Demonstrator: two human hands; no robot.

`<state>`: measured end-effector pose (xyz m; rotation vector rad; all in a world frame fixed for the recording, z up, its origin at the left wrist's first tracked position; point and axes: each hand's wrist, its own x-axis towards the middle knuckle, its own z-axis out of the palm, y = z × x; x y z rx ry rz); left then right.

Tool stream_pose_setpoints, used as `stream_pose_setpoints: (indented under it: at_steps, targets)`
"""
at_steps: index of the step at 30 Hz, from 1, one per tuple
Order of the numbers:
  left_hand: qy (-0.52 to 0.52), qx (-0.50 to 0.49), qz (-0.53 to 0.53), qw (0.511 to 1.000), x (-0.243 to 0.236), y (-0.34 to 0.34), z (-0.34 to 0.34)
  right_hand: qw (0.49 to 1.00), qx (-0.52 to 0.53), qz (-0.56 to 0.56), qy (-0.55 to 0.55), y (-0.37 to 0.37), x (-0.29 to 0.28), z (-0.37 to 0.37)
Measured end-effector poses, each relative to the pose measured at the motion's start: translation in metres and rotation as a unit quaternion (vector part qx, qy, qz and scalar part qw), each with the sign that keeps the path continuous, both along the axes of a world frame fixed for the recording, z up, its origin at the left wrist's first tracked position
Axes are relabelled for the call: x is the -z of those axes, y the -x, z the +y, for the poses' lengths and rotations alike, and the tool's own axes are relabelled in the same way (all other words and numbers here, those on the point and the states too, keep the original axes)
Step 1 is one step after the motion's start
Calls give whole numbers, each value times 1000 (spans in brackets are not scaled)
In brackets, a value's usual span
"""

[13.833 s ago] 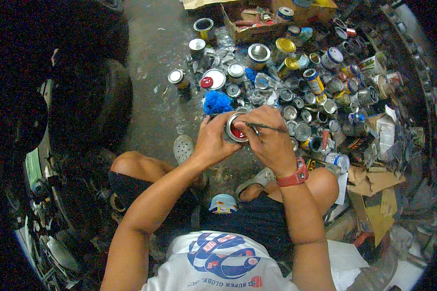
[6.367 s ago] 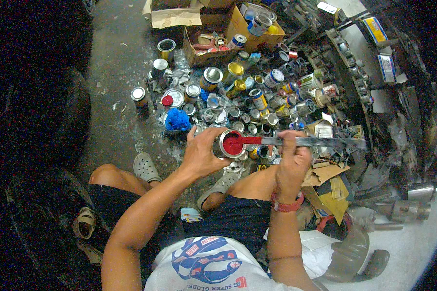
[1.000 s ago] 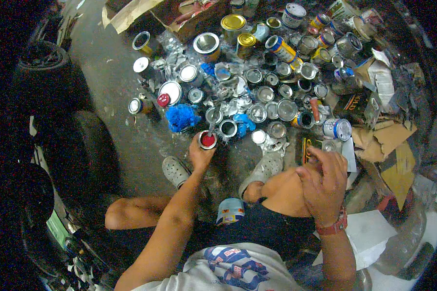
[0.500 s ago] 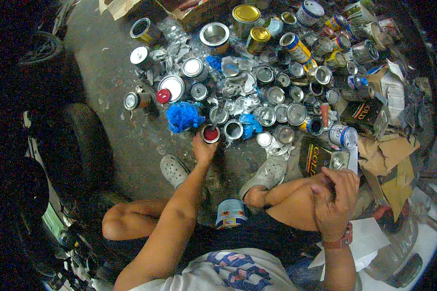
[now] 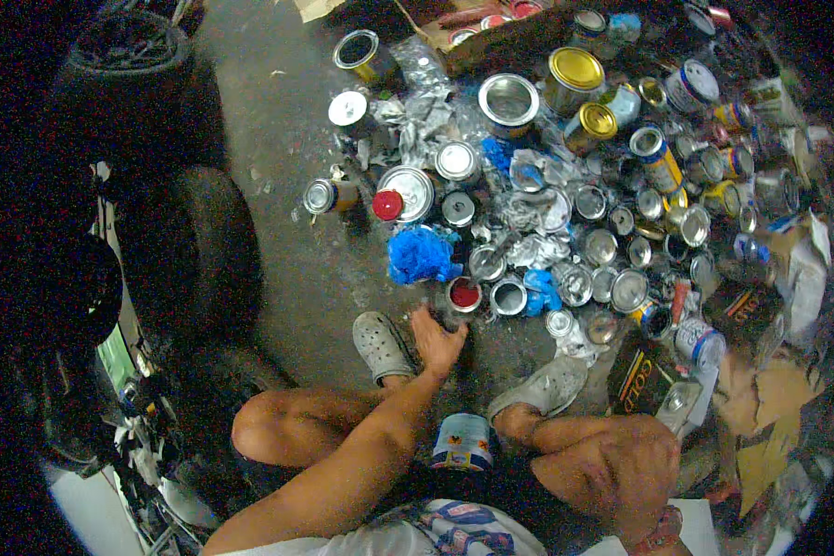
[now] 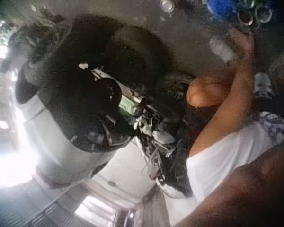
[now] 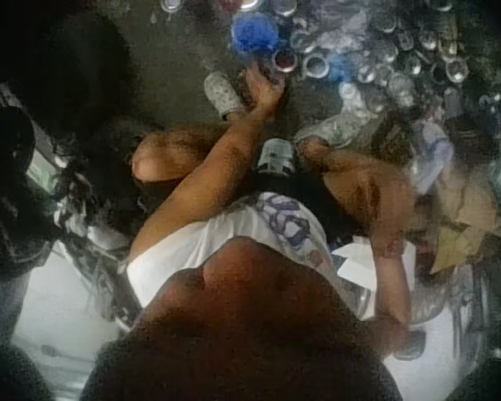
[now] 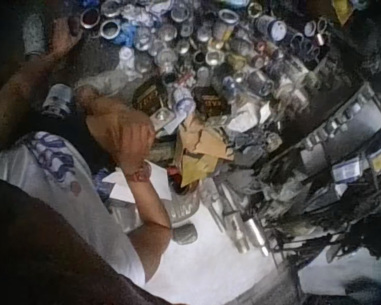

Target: The person walks through a cluttered auto repair shop holding a small paint can and a stir stick. They sit on the floor and stir the red paint in the can repeatedly with the stick.

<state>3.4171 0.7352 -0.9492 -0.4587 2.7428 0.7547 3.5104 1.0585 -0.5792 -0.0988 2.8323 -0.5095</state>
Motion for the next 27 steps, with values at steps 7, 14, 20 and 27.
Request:
stream_pose_setpoints:
  at_steps: [7, 14, 20, 27]
  targets:
    - [11, -109, -122, 986, -38, -47, 39, 994, -67, -53, 70, 28, -13, 3]
    - [-96, -25, -311, 945, -165, -67, 21, 996, -31, -54, 67, 29, -38, -15]
    - [-260, -27, -275, 925, -392, -16, -36, 969, 62, -236, -33, 21, -105, -81]
    - [-355, -112, -164, 914, -551, 12, -192, 944, -143, -295, 36, 2, -217, -168]
